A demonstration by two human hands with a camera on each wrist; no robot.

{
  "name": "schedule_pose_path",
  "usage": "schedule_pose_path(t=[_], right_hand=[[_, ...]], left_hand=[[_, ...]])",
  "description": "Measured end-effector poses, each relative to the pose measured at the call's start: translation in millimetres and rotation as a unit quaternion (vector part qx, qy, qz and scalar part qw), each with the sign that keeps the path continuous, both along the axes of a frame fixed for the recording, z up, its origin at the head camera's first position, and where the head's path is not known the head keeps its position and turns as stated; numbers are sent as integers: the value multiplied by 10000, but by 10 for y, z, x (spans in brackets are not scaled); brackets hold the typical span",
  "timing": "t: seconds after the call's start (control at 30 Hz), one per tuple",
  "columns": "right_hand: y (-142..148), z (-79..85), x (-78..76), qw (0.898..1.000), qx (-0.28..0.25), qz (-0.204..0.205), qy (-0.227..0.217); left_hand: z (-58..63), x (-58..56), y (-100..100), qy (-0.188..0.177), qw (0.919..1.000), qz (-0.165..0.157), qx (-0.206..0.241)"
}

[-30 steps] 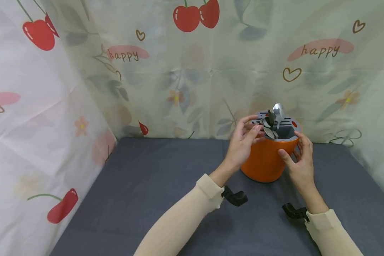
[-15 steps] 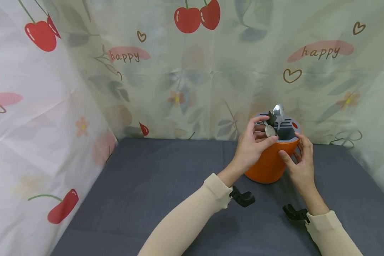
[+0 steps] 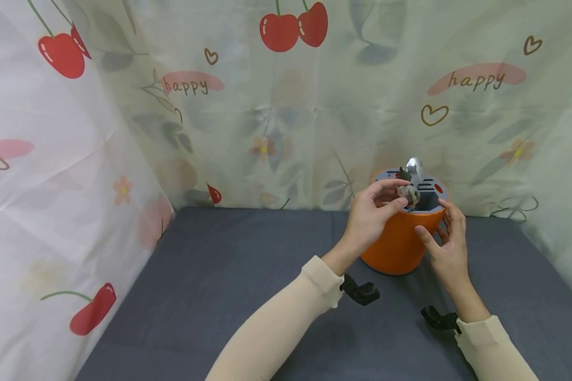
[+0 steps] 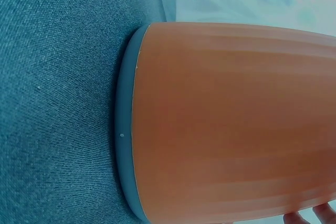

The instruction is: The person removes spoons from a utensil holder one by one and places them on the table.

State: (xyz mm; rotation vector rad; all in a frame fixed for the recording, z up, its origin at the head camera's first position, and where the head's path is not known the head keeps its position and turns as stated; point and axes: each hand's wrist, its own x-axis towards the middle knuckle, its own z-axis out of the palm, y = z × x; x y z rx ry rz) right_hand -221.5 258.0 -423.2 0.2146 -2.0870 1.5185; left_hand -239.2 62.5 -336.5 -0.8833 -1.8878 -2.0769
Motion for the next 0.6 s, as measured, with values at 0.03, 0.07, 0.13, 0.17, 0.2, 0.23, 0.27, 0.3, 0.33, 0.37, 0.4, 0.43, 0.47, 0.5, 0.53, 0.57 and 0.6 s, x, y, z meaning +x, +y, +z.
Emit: schedule_pose_path(t=[0.03,0.07,0.13,0.17,0.2,0.23,0.27,0.3,0.33,0.37,0.4,0.43,0.47,0.5,0.53,0.57,0.6], right_hand=[[0,0,0,10000,4,-2,-2],[-1,-1,1,10000,7,-3,-2],[-3,-2,2,10000,5,-6,0],[-4,-3,2,10000,2,-8,7],[-6,-2,2,10000,-7,-6,8],[-7,-2,3,10000,-16,-5,7],[-9,-1,3,10000,-30,-4,7],[-11,-1,4,10000,-39,-6,1],[-13,-1,5,10000,-52,-4,-4],[-15,0,6,10000,-56,-6,-13],[-16,1,7,10000,-60,-6,-22],[-16,1,6,10000,-59,-12,-29],[-16,0,5,10000,-58,-15,-36],[-15,-1,5,10000,-55,-16,-44],[-15,-1,5,10000,-56,-15,-45],[-12,-3,3,10000,-57,-14,-45],[-9,-5,1,10000,-61,-17,-49]], left_hand=[[15,4,-11,30,10000,-11,36],[29,6,-21,61,9999,-44,89],[58,8,-42,101,9996,-117,230],[73,10,-54,110,9994,-150,293],[88,13,-66,103,9991,-188,362],[102,14,-78,92,9988,-224,436],[115,14,-91,97,9985,-241,486],[131,15,-104,95,9981,-262,546],[149,17,-118,106,9977,-278,607],[169,18,-133,128,9975,-267,648],[190,21,-148,139,9969,-274,725],[211,24,-163,155,9963,-282,799],[234,26,-177,169,9956,-288,875],[259,30,-191,149,9946,-319,973],[281,31,-204,138,9938,-334,1053],[299,30,-218,124,9931,-345,1117],[316,30,-230,115,9921,-372,1189]])
